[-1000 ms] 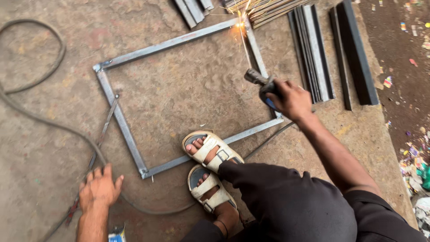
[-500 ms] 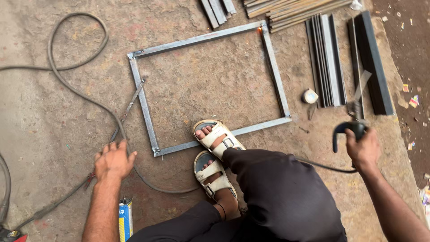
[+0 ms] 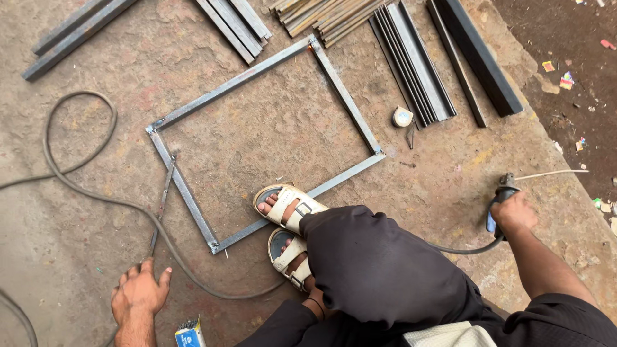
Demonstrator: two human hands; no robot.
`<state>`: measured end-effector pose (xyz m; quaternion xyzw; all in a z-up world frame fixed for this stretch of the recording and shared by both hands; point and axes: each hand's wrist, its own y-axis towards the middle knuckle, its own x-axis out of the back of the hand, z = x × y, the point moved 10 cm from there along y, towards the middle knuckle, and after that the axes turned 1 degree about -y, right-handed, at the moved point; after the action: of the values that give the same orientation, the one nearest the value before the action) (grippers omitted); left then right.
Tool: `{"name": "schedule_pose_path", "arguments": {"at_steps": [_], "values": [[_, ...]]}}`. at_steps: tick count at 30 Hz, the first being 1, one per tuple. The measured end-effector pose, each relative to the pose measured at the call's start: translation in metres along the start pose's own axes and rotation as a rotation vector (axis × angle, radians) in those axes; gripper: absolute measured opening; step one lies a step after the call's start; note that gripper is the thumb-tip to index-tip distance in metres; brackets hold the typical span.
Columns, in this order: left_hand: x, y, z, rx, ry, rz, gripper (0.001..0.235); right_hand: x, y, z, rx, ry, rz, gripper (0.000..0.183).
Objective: The person welds the corners of a rectangular metal frame, picks up a metal rod, and uses a tape measure to mark distances along the frame.
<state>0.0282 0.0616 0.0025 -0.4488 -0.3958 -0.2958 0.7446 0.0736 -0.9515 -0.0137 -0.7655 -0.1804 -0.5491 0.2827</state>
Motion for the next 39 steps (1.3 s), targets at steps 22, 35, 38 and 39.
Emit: {"name": "schedule_pose_path", "arguments": {"at_steps": [22, 35, 38, 39], "values": [[-0.021, 0.008, 0.004, 0.062, 0.114, 0.173, 0.073, -0.04, 0.009, -0.003, 0.018, -0.121, 0.164, 0.077], [-0.017, 0.009, 0.001, 0.018, 0.075, 0.093, 0.071, -0.038, 0.006, 0.007, 0.063, -0.012, 0.091, 0.079], [-0.015, 0.008, 0.001, 0.034, 0.072, 0.114, 0.07, -0.038, 0.005, 0.005, 0.045, 0.01, 0.09, 0.08], [-0.012, 0.008, 0.0, 0.036, 0.071, 0.112, 0.07, -0.038, 0.004, 0.006, 0.046, 0.013, 0.089, 0.08]]}}
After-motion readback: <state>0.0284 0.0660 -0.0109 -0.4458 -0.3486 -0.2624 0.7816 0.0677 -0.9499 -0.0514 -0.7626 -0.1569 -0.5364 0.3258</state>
